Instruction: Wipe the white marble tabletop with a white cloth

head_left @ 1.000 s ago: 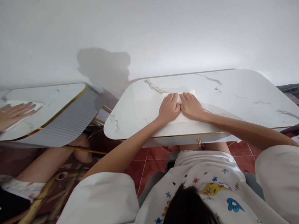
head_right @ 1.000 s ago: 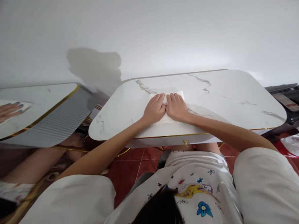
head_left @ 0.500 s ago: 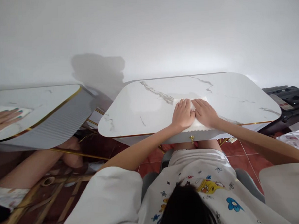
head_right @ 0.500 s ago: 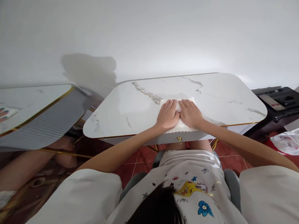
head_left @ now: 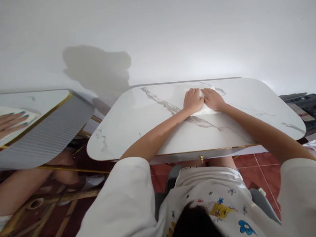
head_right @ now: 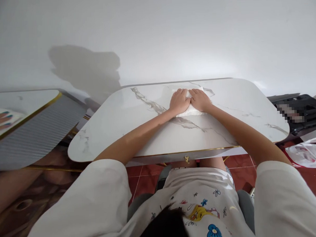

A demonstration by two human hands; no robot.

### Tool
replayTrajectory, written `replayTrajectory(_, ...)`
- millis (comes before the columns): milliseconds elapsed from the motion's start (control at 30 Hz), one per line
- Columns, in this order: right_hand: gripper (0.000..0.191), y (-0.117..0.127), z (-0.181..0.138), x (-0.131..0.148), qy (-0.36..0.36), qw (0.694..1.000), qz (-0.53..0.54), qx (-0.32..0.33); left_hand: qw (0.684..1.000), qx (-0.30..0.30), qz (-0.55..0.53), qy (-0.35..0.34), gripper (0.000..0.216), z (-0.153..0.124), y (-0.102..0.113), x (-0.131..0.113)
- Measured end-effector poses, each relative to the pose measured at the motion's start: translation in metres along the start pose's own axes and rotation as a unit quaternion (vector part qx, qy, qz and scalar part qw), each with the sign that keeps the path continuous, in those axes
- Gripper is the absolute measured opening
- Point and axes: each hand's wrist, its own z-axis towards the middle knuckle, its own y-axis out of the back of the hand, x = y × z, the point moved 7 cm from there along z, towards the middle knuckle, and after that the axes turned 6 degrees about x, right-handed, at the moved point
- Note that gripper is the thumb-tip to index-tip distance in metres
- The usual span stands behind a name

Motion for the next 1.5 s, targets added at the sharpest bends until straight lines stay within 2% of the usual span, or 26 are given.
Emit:
replayTrajectory(200, 0.053, -0.01, 0.058, -0.034, -0.024, 1.0, -0.003, 0.004, 1.0, -0.011, -0.011, -0.005, 0.034, 0.061, -0.01, 0.029)
replayTrajectory(400, 0.05, -0.017, 0.099, -0.057, -0.031, 0.999, 0.002, -0.017, 1.0, -0.002, -0.016, -0.021, 0.035, 0.105, -0.018, 0.051)
replayTrajectory(567, 0.044, -0.024, 0.119, -0.073, -0.059, 0.998, 0.008, -0.024, 1.0, 0.004, -0.026, -0.017, 0.035, 0.126, -0.024, 0.063)
replayTrajectory(733, 0.044, -0.026, 0.12, -0.073, -0.05, 0.998, -0.003, -0.026, 1.0, 0.001, -0.023, -0.018, 0.033, 0.127, -0.025, 0.063)
replayTrajectory(867, 0.046, -0.024, 0.108, -0.063, -0.033, 0.999, -0.02, -0.031, 1.0, -0.001, -0.002, -0.019, 0.036, 0.115, -0.023, 0.056)
replayTrajectory(1000, 0.048, -0.02, 0.084, -0.049, -0.029, 0.999, -0.02, -0.023, 1.0, -0.007, 0.011, -0.017, 0.039, 0.088, -0.019, 0.044)
replayTrajectory(1233, 0.048, -0.007, 0.013, -0.006, -0.021, 0.999, -0.019, -0.017, 0.999, -0.015, 0.022, -0.032, 0.043, 0.015, -0.007, 0.012)
replayTrajectory(1500, 0.048, 0.011, -0.07, 0.058, -0.025, 0.999, -0.031, -0.003, 0.999, 0.006, 0.015, -0.037, 0.049, -0.076, 0.007, -0.016)
